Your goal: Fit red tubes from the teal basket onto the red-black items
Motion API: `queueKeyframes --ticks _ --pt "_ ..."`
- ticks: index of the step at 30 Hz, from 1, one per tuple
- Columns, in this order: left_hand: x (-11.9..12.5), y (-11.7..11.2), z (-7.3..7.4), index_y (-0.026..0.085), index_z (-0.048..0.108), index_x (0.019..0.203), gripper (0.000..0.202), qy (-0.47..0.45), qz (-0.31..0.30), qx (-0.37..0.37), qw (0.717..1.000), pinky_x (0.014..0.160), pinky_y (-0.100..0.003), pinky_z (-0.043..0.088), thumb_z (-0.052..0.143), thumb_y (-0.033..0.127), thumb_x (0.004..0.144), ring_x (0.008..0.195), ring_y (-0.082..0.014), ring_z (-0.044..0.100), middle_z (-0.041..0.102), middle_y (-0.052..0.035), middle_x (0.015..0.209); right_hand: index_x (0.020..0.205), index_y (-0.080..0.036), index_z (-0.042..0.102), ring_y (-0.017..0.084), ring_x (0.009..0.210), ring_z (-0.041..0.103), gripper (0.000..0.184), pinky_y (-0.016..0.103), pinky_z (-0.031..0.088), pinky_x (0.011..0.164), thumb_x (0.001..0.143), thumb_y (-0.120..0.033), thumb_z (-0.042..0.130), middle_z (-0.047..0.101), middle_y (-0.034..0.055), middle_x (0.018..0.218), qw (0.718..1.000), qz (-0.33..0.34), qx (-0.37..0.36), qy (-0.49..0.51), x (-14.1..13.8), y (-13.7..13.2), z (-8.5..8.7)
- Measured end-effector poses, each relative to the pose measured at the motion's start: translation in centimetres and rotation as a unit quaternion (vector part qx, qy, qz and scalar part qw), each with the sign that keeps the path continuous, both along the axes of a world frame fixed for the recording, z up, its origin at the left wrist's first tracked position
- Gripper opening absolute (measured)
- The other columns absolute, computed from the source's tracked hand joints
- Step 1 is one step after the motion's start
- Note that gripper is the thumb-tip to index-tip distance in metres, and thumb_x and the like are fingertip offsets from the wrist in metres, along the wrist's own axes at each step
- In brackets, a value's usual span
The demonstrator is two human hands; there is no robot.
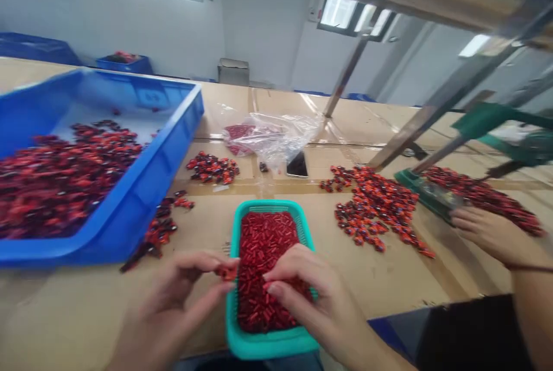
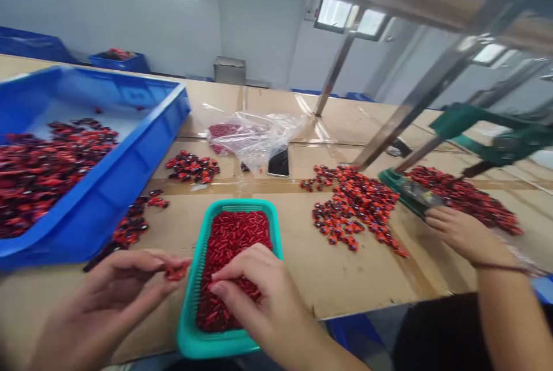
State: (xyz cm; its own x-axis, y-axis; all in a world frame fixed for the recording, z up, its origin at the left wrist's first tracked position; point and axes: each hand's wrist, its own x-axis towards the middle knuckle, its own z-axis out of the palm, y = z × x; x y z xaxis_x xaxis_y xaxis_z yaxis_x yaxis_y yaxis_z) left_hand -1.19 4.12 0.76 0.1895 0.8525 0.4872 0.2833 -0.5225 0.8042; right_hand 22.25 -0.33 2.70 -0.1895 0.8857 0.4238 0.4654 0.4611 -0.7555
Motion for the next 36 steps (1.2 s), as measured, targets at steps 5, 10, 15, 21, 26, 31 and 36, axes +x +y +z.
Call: queueKeyframes --ticks 5,10,15,21,26,31,36 --pt "1.8 -3.5 0.6 0.029 0.059 0.109 0.018 -0.065 -0.038 0.015 0.997 0.087 -0.024 0.068 0.07 0.019 0.099 0.091 -0.0157 0.082 0.082 0.0003 0.097 0.096 -0.02 0.071 0.016 0.072 0.068 0.008 0.028 0.058 0.065 0.093 -0.015 0.076 0.071 0.0014 0.078 0.995 0.052 0.058 0.061 -0.4 -0.8 0.8" --pt "1.5 -4.5 0.5 0.03 0.061 0.112 0.043 -0.063 -0.079 0.029 0.995 0.093 -0.026 0.062 0.069 -0.004 0.087 0.099 -0.0162 0.079 0.083 -0.0001 0.107 0.095 -0.019 0.067 0.016 0.07 0.066 0.012 0.03 0.057 0.064 0.092 -0.011 0.074 0.072 0.003 0.078 0.991 0.085 0.105 0.01 -0.9 -0.8 1.2" --pt "1.8 -4.8 0.6 0.032 0.069 0.1 0.024 -0.246 -0.059 -0.222 0.942 0.083 -0.021 0.061 0.081 0.013 0.09 0.094 -0.0142 0.078 0.082 0.0041 0.103 0.096 -0.02 0.067 0.017 0.073 0.067 0.014 0.031 0.059 0.067 0.091 -0.008 0.072 0.071 0.0031 0.08 0.996 0.054 0.068 0.029 -0.6 -1.3 1.3" --pt "3.0 -5.0 2.2 0.021 0.072 0.091 0.035 -0.461 -0.063 -0.562 0.684 0.081 -0.023 0.058 0.099 0.033 0.071 0.082 -0.0135 0.075 0.074 0.0017 0.084 0.097 -0.019 0.066 0.017 0.072 0.067 0.014 0.031 0.059 0.066 0.091 -0.007 0.071 0.07 0.0033 0.078 0.993 0.048 0.103 0.028 -1.3 -1.3 0.4" --pt "3.2 -5.6 2.6 0.022 0.069 0.105 0.046 -0.456 -0.054 -0.603 0.653 0.082 -0.028 0.057 0.099 0.033 0.072 0.081 -0.0148 0.071 0.074 -0.0012 0.091 0.093 -0.017 0.067 0.016 0.069 0.067 0.012 0.029 0.058 0.065 0.091 -0.007 0.073 0.073 0.0034 0.075 0.987 0.041 0.151 -0.037 -1.9 -1.6 -0.1" --pt "3.1 -5.8 1.7 0.023 0.065 0.097 0.047 -0.435 -0.062 -0.587 0.68 0.079 -0.024 0.054 0.101 0.031 0.068 0.079 -0.0124 0.066 0.073 0.0013 0.088 0.088 -0.019 0.062 0.016 0.066 0.065 0.013 0.031 0.056 0.066 0.096 -0.013 0.071 0.071 0.001 0.071 0.98 0.006 0.178 -0.093 -1.8 -2.1 -0.6" --pt "2.7 -5.9 1.1 0.021 0.056 0.088 0.055 -0.389 -0.116 -0.575 0.71 0.071 -0.022 0.049 0.103 0.035 0.064 0.074 -0.0112 0.059 0.067 0.0026 0.082 0.116 -0.018 0.064 0.016 0.077 0.066 0.038 0.028 0.058 0.068 0.105 -0.054 0.058 0.072 0.0056 0.088 0.991 0.044 0.123 -0.037 -1.7 -1.0 -1.0"
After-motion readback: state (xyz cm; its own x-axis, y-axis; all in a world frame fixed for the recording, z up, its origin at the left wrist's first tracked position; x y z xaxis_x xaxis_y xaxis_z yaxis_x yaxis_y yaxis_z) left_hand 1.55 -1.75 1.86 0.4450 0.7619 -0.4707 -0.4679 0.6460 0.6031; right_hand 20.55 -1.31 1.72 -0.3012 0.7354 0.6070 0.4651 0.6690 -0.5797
